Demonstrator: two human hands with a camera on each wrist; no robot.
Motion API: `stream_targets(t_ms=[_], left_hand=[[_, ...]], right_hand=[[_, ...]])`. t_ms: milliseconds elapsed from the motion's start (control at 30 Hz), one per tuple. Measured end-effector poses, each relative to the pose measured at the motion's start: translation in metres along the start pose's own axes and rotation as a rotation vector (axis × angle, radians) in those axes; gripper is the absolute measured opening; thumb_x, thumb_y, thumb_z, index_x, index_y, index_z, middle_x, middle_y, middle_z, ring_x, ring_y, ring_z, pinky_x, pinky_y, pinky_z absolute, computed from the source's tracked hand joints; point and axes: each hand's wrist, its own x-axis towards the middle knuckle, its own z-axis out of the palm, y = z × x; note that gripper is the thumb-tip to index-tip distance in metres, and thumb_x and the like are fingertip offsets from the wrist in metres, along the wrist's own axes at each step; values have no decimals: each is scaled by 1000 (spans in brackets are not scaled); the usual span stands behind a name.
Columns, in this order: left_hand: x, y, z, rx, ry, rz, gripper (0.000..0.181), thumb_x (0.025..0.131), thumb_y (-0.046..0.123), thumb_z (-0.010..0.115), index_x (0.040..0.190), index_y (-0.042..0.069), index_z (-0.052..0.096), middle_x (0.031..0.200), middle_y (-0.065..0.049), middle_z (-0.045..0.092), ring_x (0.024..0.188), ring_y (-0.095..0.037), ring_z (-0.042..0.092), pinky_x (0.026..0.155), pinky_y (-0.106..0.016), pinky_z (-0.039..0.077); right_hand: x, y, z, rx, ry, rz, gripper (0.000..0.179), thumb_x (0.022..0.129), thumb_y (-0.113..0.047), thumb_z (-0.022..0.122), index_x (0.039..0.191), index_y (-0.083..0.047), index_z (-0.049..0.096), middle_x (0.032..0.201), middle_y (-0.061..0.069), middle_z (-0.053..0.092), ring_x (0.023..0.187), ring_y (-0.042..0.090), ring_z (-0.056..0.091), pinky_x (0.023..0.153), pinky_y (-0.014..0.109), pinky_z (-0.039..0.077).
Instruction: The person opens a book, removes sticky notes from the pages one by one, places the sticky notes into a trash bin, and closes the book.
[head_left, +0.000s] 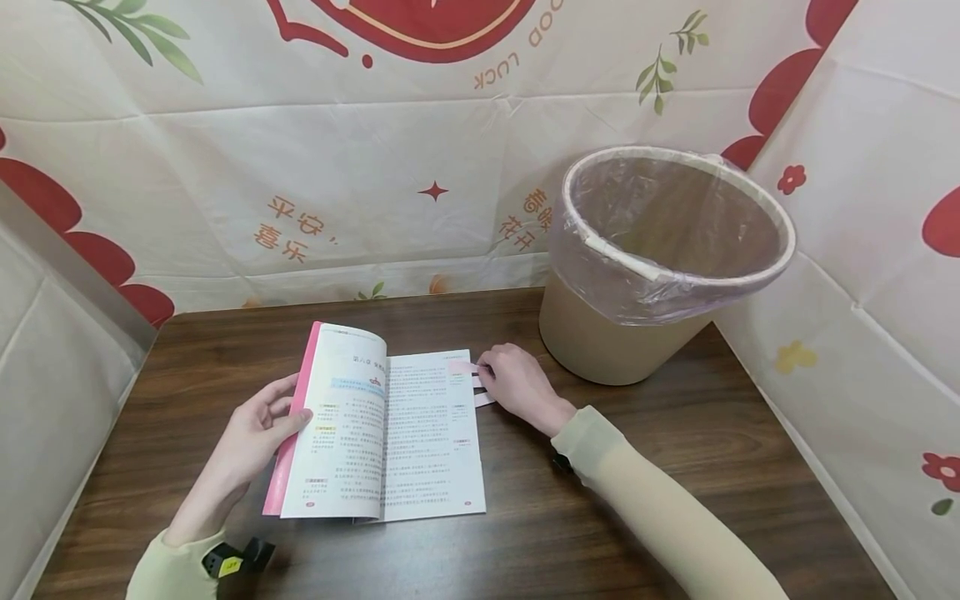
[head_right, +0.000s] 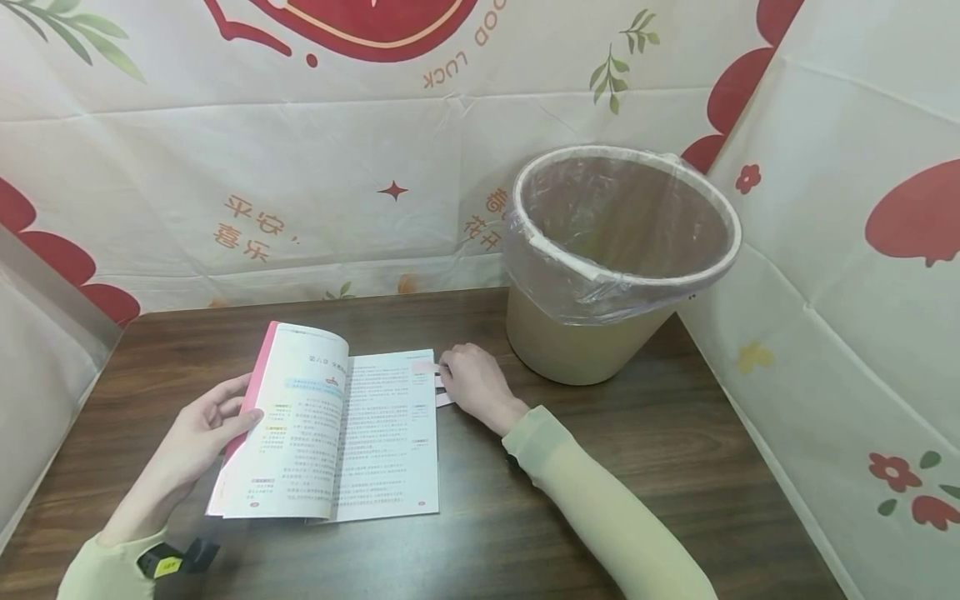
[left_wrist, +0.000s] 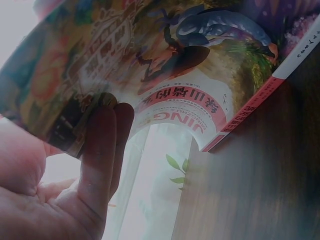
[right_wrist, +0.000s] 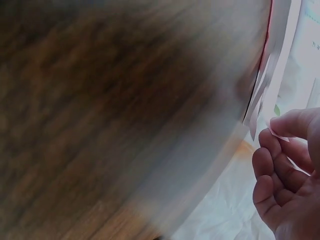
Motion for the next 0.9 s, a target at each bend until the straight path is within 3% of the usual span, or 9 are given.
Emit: stream_targets(t_ms=[300,900], left_hand=[[0,0,0,-7,-2,4,71,102,16,68,162,2,32,136,-30,67,88,-5,79,75,-25,65],[1,-1,0,-12,0,-2,72,102,18,69,162,3,32,137,-30,67,88,-6,79,75,-26,65]], right_hand=[[-4,-7,4,-85,47,-131,12,98,-10,70,92,-6,79,82,6,72,77,20,63,71,34,56],[-5,-7,5,-98,49,-129,12,98,-10,70,93,-8,81,80,5,72,73,17,59,66,30,53]])
